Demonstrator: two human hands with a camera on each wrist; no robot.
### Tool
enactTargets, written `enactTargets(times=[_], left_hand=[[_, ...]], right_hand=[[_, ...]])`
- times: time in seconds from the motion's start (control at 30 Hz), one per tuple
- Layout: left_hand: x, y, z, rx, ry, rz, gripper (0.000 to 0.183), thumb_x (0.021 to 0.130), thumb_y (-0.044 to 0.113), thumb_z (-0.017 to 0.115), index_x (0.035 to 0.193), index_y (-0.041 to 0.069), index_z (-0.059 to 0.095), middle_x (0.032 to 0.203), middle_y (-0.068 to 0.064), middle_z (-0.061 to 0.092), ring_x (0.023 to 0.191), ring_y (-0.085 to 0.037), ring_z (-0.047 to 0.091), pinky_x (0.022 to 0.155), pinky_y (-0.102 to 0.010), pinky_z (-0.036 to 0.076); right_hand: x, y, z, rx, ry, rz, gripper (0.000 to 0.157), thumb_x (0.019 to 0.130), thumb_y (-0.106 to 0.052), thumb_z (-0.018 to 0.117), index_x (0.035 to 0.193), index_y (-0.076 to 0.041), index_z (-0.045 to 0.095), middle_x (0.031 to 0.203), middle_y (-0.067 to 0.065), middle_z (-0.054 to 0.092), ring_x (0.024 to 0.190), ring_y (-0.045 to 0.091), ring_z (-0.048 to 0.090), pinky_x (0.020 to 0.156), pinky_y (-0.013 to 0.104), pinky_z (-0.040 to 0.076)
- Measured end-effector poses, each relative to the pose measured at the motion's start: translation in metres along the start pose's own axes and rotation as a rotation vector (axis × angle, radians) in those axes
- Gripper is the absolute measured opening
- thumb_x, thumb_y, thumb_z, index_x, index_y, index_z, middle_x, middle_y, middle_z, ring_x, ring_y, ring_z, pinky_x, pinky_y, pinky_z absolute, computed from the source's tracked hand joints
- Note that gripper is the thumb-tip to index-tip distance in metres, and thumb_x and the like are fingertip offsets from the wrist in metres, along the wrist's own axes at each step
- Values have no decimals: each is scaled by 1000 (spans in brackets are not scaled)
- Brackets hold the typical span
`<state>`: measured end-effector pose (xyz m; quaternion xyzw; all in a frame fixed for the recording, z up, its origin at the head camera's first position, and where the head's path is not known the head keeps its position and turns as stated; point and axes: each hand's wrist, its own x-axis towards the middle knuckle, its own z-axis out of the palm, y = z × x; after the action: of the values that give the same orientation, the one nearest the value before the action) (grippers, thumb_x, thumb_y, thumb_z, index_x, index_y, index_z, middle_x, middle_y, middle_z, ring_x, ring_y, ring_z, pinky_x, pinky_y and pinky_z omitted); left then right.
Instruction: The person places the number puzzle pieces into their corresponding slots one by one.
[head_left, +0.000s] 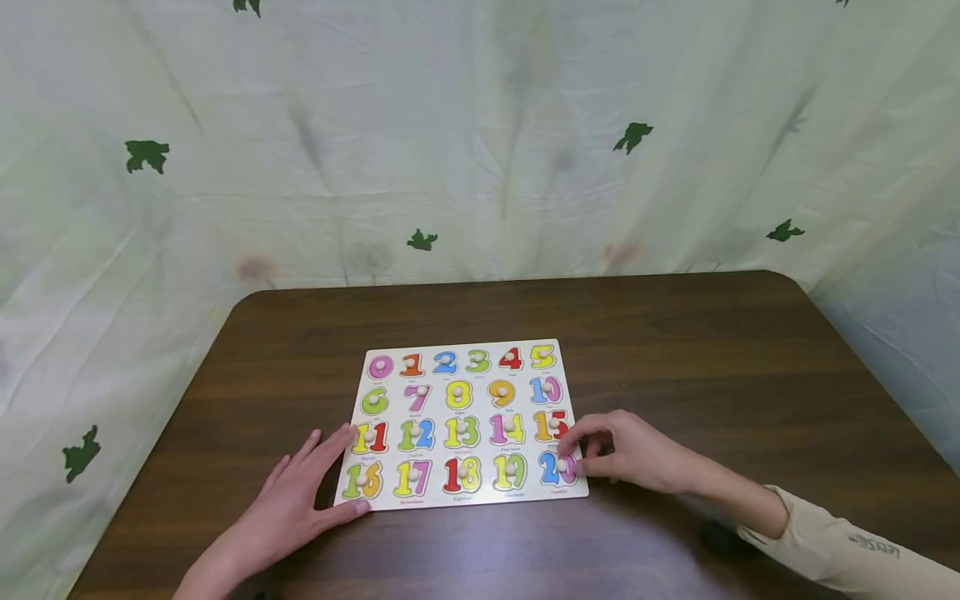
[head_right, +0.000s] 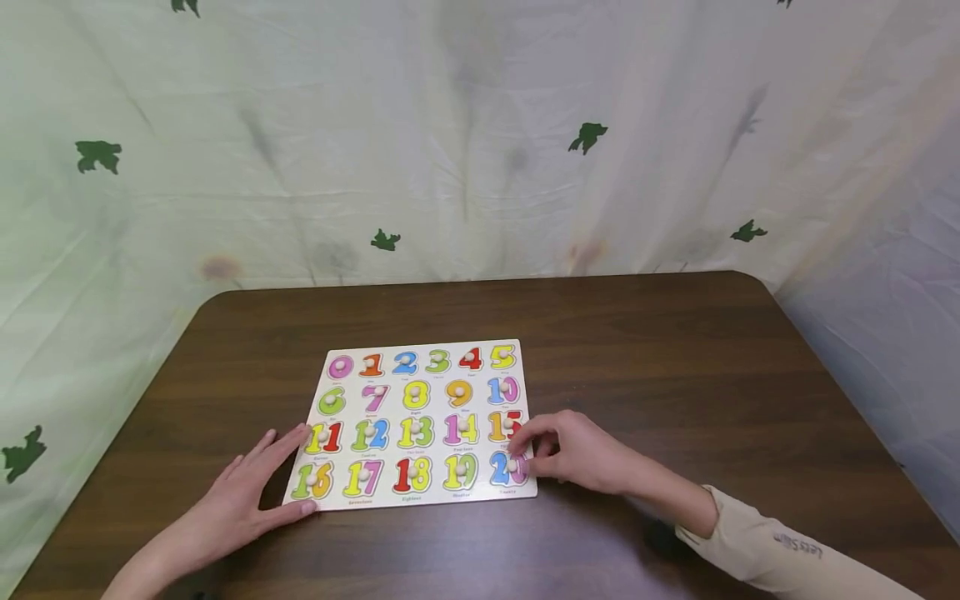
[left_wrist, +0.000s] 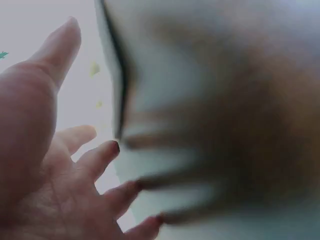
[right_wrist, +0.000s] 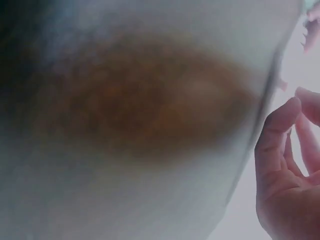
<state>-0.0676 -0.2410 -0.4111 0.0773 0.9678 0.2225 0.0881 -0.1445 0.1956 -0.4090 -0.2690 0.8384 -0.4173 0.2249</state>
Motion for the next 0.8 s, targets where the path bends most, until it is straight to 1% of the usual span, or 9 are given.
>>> enactTargets(times=[0.1, 0.17, 0.23, 0.3, 0.37, 0.47, 0.57, 0.7, 0.8], left_hand=[[2, 5, -12, 22, 51, 31, 93, 81, 56, 74, 152, 12, 35, 151, -18, 40, 138, -49, 30, 100, -74, 27], [5, 11, -22, 68, 94, 36, 91, 83, 49, 76, 153, 10, 32, 152, -20, 38, 138, -49, 30, 101, -72, 28], [9, 16, -30, 131, 148, 43, 92, 85, 45, 75, 155, 8, 28, 153, -20, 35, 140, -47, 29, 103, -71, 27], [14, 22, -37, 193, 198, 48, 93, 87, 43, 73, 157, 8, 22, 156, -20, 30, 143, -44, 23, 105, -69, 25], [19, 26, -41, 255, 245, 50, 92, 91, 44, 68, 158, 9, 17, 160, -18, 23, 146, -41, 15, 107, -68, 23], [28, 31, -42, 335, 288, 27, 88, 95, 48, 58, 159, 10, 10, 163, -14, 12, 149, -36, 3, 111, -66, 15], [35, 35, -41, 373, 286, -15, 84, 98, 51, 50, 158, 8, 10, 164, -14, 8, 149, -37, -1, 113, -65, 7], [38, 36, -39, 367, 267, -40, 83, 99, 52, 46, 158, 5, 12, 163, -16, 9, 148, -40, 0, 112, -65, 1], [37, 34, -38, 359, 252, -48, 83, 98, 53, 46, 158, 5, 12, 163, -17, 9, 148, -40, 0, 112, -65, -1]], right_hand=[[-9, -7, -10, -83, 138, 14, 25, 90, -29, 74, 113, -21, 71, 92, -6, 67, 74, 14, 59, 61, 28, 52], [-16, -14, -17, -202, 266, 15, 35, 92, -38, 70, 122, -20, 68, 111, -4, 66, 94, 19, 62, 75, 36, 54], [-21, -21, -24, -357, 390, 13, 48, 93, -45, 66, 133, -17, 62, 129, 2, 60, 114, 27, 57, 90, 48, 49], [-25, -26, -31, -512, 485, 26, 62, 94, -52, 61, 144, -16, 51, 150, 5, 44, 135, 32, 41, 101, 59, 37], [-28, -28, -37, -630, 533, 52, 73, 95, -55, 57, 153, -15, 38, 159, 9, 29, 145, 34, 25, 108, 63, 25], [-31, -29, -42, -724, 538, 119, 84, 94, -61, 52, 158, -16, 21, 164, 9, 12, 150, 32, 5, 114, 61, 11], [-33, -26, -42, -744, 487, 183, 89, 94, -65, 48, 159, -15, 11, 164, 10, 3, 149, 32, -7, 116, 59, -2], [-33, -21, -41, -740, 426, 233, 93, 94, -69, 44, 159, -14, 7, 164, 10, -1, 148, 34, -11, 114, 62, -3], [-33, -20, -40, -733, 416, 248, 94, 93, -70, 43, 159, -14, 6, 164, 11, 0, 148, 35, -11, 114, 63, -1]])
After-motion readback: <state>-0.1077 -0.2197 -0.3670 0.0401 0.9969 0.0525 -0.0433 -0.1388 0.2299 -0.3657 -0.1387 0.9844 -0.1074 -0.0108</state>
